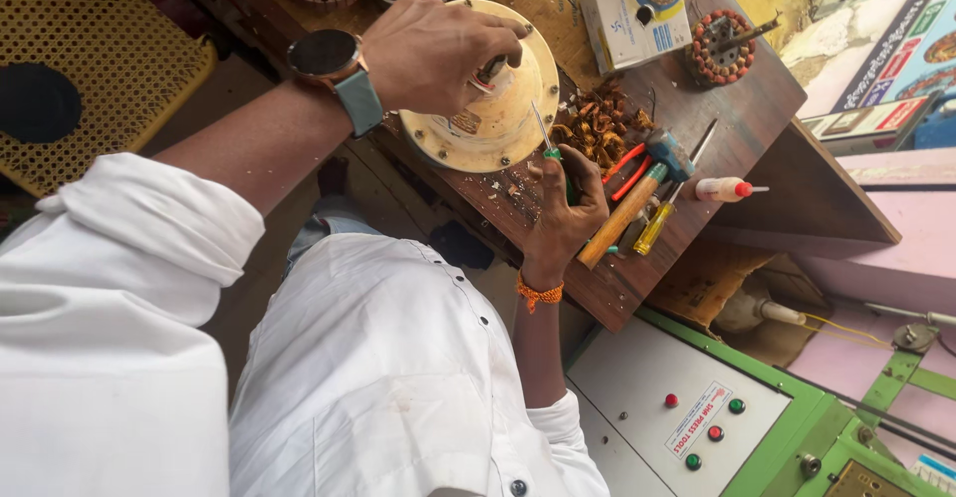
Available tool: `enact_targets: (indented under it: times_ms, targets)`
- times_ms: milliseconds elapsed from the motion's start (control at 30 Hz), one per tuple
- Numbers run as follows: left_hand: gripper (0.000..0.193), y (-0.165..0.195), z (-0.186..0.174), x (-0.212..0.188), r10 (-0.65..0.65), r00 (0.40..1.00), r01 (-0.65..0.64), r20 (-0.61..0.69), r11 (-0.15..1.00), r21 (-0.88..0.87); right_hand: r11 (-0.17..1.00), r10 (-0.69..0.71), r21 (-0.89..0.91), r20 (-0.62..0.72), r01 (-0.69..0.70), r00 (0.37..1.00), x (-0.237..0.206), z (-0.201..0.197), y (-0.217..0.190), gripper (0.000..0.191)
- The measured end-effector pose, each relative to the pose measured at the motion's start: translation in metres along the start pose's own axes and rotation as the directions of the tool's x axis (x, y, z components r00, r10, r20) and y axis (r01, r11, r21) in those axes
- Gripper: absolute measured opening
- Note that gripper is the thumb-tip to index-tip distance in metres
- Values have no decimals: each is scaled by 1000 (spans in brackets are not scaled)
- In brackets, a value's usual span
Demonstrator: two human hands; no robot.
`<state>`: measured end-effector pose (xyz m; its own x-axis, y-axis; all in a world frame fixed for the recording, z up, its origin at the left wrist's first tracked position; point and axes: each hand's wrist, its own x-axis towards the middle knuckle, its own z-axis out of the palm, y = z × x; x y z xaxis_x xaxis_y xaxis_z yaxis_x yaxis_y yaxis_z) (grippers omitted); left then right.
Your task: The person uses a screwdriver to tighten connections on a circular electrical component mounted on a workbench. They then use pliers to strip and adjust a red wire, continuing to manipulate the wires and component throughout the clip.
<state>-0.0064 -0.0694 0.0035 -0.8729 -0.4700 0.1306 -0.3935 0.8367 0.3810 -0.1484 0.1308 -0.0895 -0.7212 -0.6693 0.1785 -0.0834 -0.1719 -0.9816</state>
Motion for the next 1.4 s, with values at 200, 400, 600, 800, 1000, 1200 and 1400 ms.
enact_targets:
  times_ms: [200,400,600,800,1000,1200,1400]
  targets:
    - [34,1,3,-3,-39,995,42,-96,998,38,996,-28,-85,47,32,998,5,17,-3,22]
    - [39,-4,16,1,-74,991,76,-111,997,14,978,5,-206,87,13,996,9,12,-7,23]
    - [28,-3,19,-1,-67,982,57,-176,997,-57,983,76,-177,155,-48,985,18,9,-13,26]
    - [35,-3,21,0,-98,983,94,-155,995,-37,937,-27,-330,258,115,966,26,0,-15,26]
    - [31,-2,23,-1,-9,954,1,-299,1000,-25,863,284,-481,206,-155,937,35,-1,-15,26]
    - [29,0,22,-2,-106,969,104,-225,994,-22,567,-167,-682,453,461,876,40,2,-36,33]
    - [27,-1,24,-3,-118,961,116,-251,993,-23,773,331,-633,334,-50,882,52,14,-67,39]
